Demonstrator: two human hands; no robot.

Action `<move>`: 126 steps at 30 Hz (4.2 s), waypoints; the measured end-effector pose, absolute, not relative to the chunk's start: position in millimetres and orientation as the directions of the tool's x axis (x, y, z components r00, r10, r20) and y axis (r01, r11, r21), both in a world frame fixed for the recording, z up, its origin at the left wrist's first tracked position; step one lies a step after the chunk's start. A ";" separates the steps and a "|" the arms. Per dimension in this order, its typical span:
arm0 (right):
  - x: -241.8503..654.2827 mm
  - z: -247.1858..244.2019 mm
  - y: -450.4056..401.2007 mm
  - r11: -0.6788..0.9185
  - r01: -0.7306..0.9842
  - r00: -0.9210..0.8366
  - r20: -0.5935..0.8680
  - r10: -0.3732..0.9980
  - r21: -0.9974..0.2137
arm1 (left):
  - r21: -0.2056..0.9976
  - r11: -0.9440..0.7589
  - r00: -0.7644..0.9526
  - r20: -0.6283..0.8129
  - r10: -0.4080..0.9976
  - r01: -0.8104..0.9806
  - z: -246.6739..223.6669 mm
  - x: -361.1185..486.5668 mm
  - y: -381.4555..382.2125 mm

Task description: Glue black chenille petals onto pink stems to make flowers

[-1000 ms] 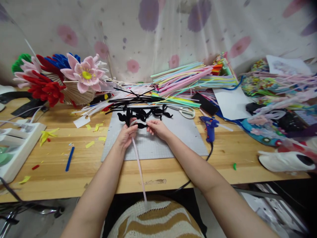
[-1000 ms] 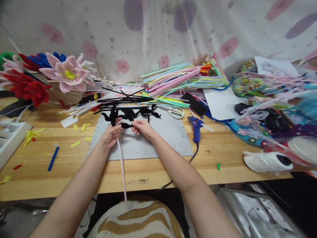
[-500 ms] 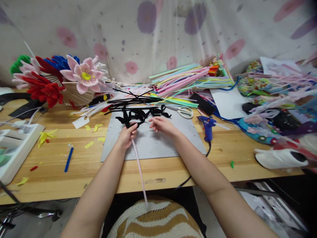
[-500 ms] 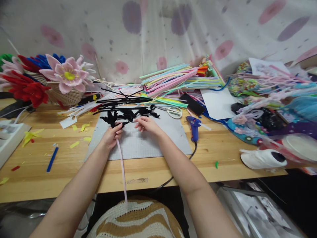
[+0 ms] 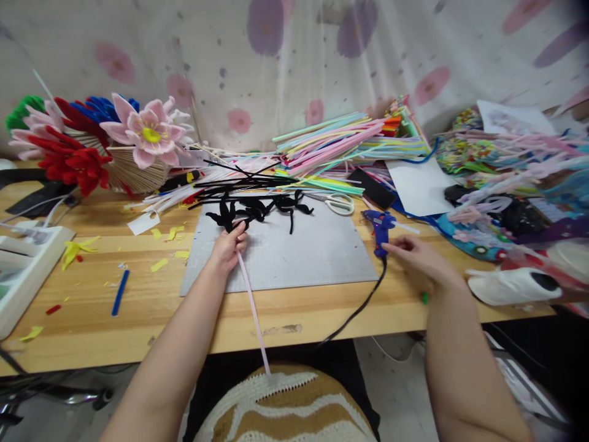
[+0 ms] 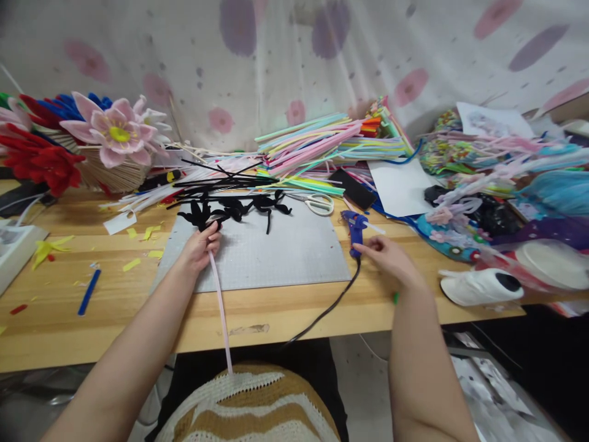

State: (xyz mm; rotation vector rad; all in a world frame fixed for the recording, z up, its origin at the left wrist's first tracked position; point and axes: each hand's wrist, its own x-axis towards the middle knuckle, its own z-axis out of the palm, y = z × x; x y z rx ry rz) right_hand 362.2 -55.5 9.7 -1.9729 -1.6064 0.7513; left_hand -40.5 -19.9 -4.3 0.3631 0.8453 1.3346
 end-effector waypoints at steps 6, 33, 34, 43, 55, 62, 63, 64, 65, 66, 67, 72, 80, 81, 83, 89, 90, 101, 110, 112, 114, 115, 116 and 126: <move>337.2 -20.8 -20.0 -0.279 0.730 0.361 0.005 0.933 -0.625 | 0.674 0.224 -0.012 -0.327 0.945 -0.704 -5.4 -40.2 -22.5; 168.7 -20.7 -2.6 -0.061 -0.033 -0.281 -0.050 0.958 -0.998 | 0.746 0.249 -0.024 -0.334 0.942 -0.617 -2.9 -33.6 -23.0; 170.4 -21.1 -2.5 -0.055 -0.022 -0.272 -0.047 0.961 -0.998 | 0.747 0.248 -0.022 -0.331 0.944 -0.617 -2.9 -33.6 -22.9; 171.3 -22.3 -3.2 -0.005 0.040 -0.314 -0.017 0.949 -0.999 | 0.766 0.253 0.004 -0.311 0.950 -0.591 -4.7 -35.9 -22.3; 170.4 -21.7 -2.9 -0.021 0.092 -0.304 -0.048 0.952 -0.996 | 0.775 0.253 0.014 -0.301 0.954 -0.579 -4.9 -36.1 -22.2; 174.5 -23.0 0.6 -0.002 0.130 -0.254 -0.035 0.966 -0.991 | 0.777 0.256 0.020 -0.300 0.954 -0.575 -5.9 -36.9 -21.4; 174.2 -21.9 -0.1 0.001 0.132 -0.255 -0.033 0.966 -0.991 | 0.777 0.256 0.016 -0.302 0.953 -0.575 -5.7 -36.7 -21.4; 173.7 -20.6 -1.2 0.006 0.132 -0.260 -0.028 0.965 -0.991 | 0.778 0.258 0.014 -0.305 0.952 -0.573 -5.3 -36.4 -21.5; 172.9 -19.3 -2.4 0.012 0.131 -0.270 -0.024 0.962 -0.991 | 0.778 0.260 0.013 -0.308 0.951 -0.572 -4.9 -36.1 -21.6; 172.0 -18.2 -3.7 0.017 0.130 -0.284 -0.021 0.959 -0.991 | 0.779 0.262 0.014 -0.310 0.951 -0.570 -4.3 -35.8 -21.8; 171.1 -17.3 -4.9 0.023 0.131 -0.299 -0.017 0.954 -0.991 | 0.780 0.264 0.014 -0.311 0.950 -0.568 -3.9 -35.5 -21.9; 171.2 -18.8 -4.7 0.031 0.161 -0.276 -0.015 0.961 -0.987 | 0.787 0.260 0.015 -0.304 0.953 -0.559 -4.2 -35.4 -21.7; 173.4 -18.7 -3.9 0.020 0.146 -0.263 -0.019 0.965 -0.989 | 0.779 0.276 0.023 -0.319 0.948 -0.563 -4.4 -36.1 -21.5; 172.6 -18.0 -4.8 0.024 0.142 -0.280 -0.016 0.960 -0.990 | 0.778 0.278 0.025 -0.320 0.947 -0.564 -4.1 -36.0 -21.6; 171.1 -17.0 -5.9 0.029 0.143 -0.296 -0.015 0.955 -0.989 | 0.779 0.276 0.026 -0.317 0.948 -0.564 -3.9 -36.0 -21.5; 172.9 -19.4 -2.5 0.021 0.164 -0.230 -0.018 0.973 -0.986 | 0.787 0.271 0.028 -0.308 0.951 -0.554 -6.1 -37.1 -21.0; 173.4 -19.7 -2.3 0.021 0.157 -0.225 -0.015 0.974 -0.987 | 0.788 0.271 0.029 -0.307 0.951 -0.552 -6.1 -37.1 -21.1; 169.7 -17.2 -5.2 0.031 0.174 -0.243 -0.012 0.970 -0.984 | 0.793 0.273 0.027 -0.309 0.951 -0.544 -3.0 -35.8 -22.3; 172.9 -14.6 -6.7 0.038 0.141 -0.271 -0.002 0.962 -0.989 | 0.792 0.267 0.026 -0.303 0.953 -0.549 -4.2 -35.9 -21.0; 170.9 -13.9 -8.0 0.044 0.162 -0.289 -0.005 0.957 -0.986 | 0.790 0.269 0.030 -0.304 0.952 -0.550 -3.8 -35.8 -21.4; 170.0 -14.3 -7.6 0.044 0.181 -0.280 -0.008 0.960 -0.982 | 0.788 0.272 0.032 -0.306 0.951 -0.552 -3.5 -35.9 -21.6; 170.3 -14.9 -6.6 0.043 0.187 -0.269 -0.009 0.963 -0.981 | 0.786 0.274 0.033 -0.308 0.951 -0.554 -3.3 -36.0 -21.6; 171.0 -15.9 -5.3 0.040 0.190 -0.254 -0.010 0.967 -0.981 | 0.784 0.276 0.033 -0.311 0.950 -0.556 -3.3 -36.2 -21.5; 170.5 -13.5 -7.5 0.042 0.155 -0.277 -0.002 0.961 -0.987 | 0.777 0.282 0.035 -0.318 0.947 -0.563 -3.0 -35.9 -20.8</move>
